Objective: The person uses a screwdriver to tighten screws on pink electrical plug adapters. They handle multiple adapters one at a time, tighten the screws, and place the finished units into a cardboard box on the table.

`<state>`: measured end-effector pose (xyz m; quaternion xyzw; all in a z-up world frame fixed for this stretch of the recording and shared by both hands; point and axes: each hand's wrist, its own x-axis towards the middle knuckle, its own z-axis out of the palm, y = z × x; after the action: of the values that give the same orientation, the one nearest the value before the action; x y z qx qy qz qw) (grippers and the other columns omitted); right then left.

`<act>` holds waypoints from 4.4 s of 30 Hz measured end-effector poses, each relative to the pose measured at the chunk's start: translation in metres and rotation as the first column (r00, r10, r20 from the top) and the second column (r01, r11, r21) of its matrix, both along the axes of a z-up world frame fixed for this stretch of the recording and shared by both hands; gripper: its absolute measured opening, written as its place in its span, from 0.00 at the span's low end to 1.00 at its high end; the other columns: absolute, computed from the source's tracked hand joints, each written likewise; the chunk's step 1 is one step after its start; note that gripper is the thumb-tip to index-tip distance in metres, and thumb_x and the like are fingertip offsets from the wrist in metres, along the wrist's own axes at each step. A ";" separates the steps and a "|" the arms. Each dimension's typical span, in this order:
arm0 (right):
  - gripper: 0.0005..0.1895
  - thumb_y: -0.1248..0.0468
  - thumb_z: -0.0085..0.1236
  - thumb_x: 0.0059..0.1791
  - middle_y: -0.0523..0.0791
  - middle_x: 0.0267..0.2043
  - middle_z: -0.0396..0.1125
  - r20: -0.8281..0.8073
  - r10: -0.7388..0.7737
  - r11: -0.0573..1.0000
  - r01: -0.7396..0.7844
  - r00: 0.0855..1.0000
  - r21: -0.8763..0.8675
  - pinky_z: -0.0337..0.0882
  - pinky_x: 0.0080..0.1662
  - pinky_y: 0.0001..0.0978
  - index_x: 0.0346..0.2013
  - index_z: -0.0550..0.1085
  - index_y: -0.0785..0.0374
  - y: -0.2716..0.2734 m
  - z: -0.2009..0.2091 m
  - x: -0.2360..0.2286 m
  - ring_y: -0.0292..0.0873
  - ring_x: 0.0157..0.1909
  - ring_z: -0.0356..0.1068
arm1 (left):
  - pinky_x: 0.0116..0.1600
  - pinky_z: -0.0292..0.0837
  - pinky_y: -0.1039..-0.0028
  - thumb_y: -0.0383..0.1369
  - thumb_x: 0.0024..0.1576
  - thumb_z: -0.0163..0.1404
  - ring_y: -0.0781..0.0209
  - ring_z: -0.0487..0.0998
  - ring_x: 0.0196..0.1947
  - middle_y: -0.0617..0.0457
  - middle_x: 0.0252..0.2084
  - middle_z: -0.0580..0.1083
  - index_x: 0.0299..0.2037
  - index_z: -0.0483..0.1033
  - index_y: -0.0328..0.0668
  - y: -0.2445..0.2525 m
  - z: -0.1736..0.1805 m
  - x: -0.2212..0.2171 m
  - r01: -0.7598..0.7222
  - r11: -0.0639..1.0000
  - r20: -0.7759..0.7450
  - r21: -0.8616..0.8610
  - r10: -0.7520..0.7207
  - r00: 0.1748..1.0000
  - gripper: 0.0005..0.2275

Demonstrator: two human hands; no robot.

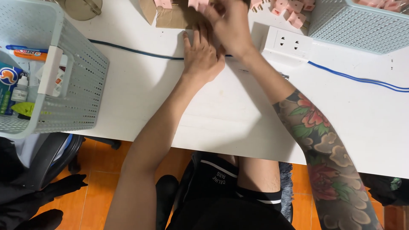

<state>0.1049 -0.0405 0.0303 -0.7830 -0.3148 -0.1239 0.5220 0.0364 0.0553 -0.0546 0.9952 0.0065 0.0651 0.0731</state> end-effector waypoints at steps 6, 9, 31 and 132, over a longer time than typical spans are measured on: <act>0.15 0.63 0.73 0.58 0.35 0.34 0.70 -0.048 -0.037 0.991 0.043 0.998 0.127 0.69 0.42 0.32 0.34 0.72 0.55 0.005 -0.003 0.029 0.32 0.39 0.63 | 0.83 0.42 0.34 0.56 0.74 0.23 0.38 0.48 0.86 0.35 0.85 0.56 0.81 0.60 0.29 -0.004 -0.002 0.001 -0.048 0.999 0.019 -0.001 0.048 0.999 0.38; 0.15 0.63 0.73 0.59 0.35 0.34 0.69 -0.044 0.002 0.990 0.004 0.999 0.140 0.68 0.42 0.32 0.35 0.72 0.55 0.010 0.003 0.028 0.32 0.38 0.63 | 0.83 0.40 0.34 0.56 0.74 0.22 0.37 0.46 0.86 0.35 0.86 0.55 0.84 0.54 0.28 -0.004 -0.002 0.001 -0.054 0.998 0.000 0.017 0.054 0.999 0.38; 0.09 0.58 0.65 0.61 0.44 0.43 0.79 0.063 -0.075 0.987 0.084 0.995 -0.141 0.74 0.48 0.41 0.44 0.76 0.59 0.015 -0.056 0.059 0.46 0.46 0.77 | 0.84 0.39 0.31 0.50 0.69 0.30 0.38 0.48 0.85 0.37 0.83 0.59 0.80 0.61 0.26 -0.004 -0.007 0.001 -0.041 0.999 0.027 0.032 0.040 0.999 0.37; 0.06 0.65 0.76 0.57 0.43 0.38 0.72 0.365 -0.051 0.986 0.103 0.930 -0.127 0.74 0.45 0.38 0.47 0.85 0.57 -0.223 -0.014 -0.101 0.46 0.37 0.71 | 0.46 0.73 0.66 0.37 0.74 0.54 0.57 0.74 0.25 0.58 0.20 0.66 0.49 0.84 0.46 -0.053 0.071 -0.040 0.775 0.591 0.681 -0.223 -0.475 0.558 0.07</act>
<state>0.0043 -0.2633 0.0159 -0.7944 -0.3823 -0.2626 0.3923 -0.0037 0.0023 0.0168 0.8040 -0.3675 0.3143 0.3461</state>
